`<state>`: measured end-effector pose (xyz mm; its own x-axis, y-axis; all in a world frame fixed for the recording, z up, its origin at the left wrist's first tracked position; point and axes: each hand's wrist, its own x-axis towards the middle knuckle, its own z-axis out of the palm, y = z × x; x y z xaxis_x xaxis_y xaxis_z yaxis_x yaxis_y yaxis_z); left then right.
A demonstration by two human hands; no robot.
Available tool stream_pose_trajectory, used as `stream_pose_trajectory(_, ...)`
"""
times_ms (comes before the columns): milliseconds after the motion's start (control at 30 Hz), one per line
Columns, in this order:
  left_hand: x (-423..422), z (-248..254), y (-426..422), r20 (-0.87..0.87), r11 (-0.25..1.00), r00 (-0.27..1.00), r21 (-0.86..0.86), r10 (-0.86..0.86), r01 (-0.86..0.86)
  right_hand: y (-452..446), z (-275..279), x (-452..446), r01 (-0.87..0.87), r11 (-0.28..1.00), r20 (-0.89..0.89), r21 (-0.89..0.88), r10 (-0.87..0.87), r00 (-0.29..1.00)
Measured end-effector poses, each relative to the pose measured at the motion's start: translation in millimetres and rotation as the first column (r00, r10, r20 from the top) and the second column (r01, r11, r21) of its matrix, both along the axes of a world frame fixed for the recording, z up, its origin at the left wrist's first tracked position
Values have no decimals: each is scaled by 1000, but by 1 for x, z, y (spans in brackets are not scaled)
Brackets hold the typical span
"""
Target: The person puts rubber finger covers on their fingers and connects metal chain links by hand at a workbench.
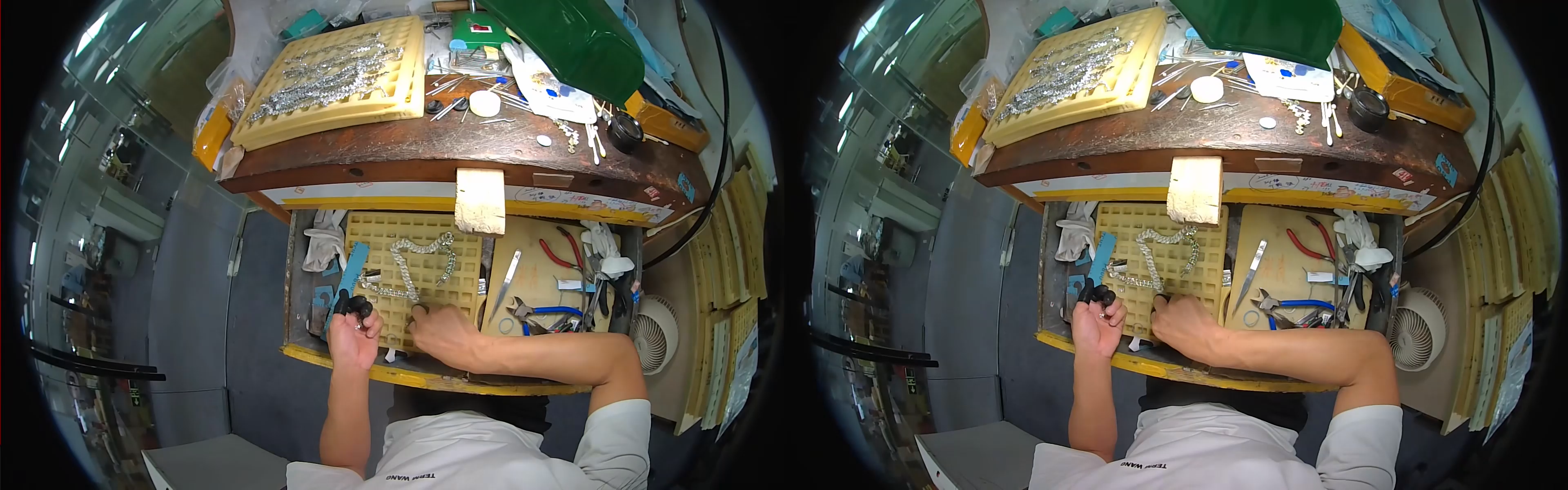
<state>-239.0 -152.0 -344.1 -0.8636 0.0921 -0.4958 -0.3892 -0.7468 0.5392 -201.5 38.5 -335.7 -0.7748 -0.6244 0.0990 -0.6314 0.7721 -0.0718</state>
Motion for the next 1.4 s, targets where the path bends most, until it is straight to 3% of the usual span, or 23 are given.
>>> stream_pose_trajectory(67,1,0,0,-1,1000,1000,-3,-11,11,4,2,-5,-10,999,114,-52,16,993)
stream_pose_trajectory(267,4,-2,5,11,1000,1000,2,-15,15,9,-12,-6,5,983,107,-185,16,994)
stream_pose_trajectory(400,6,-9,9,18,1000,1000,-14,-12,12,7,-1,16,21,1000,139,-4,-20,990)
stream_pose_trajectory(533,8,-13,8,25,1000,999,-18,-20,20,2,3,8,52,997,128,-57,-44,991)
stream_pose_trajectory(633,6,-9,9,38,1000,999,-30,-1,2,5,8,-6,51,994,277,-96,-22,960)
stream_pose_trajectory(967,6,-8,15,66,996,996,-60,-57,61,10,-3,-8,107,982,345,-159,-46,937)
stream_pose_trajectory(1167,13,2,29,44,995,999,-96,-21,25,19,15,-15,286,892,381,-350,-143,913)
stream_pose_trajectory(1267,14,-16,29,-24,990,997,-122,-73,70,19,47,-20,396,762,501,-512,-110,858)
stream_pose_trajectory(1333,16,-17,37,37,989,994,-111,-98,102,9,42,-22,281,776,414,-565,-29,910)
stream_pose_trajectory(1367,17,-13,40,72,994,992,-46,-99,103,6,52,-23,220,836,379,-503,-16,925)
stream_pose_trajectory(1400,17,-16,41,19,996,997,-53,-74,75,6,55,-28,215,837,369,-503,-17,929)
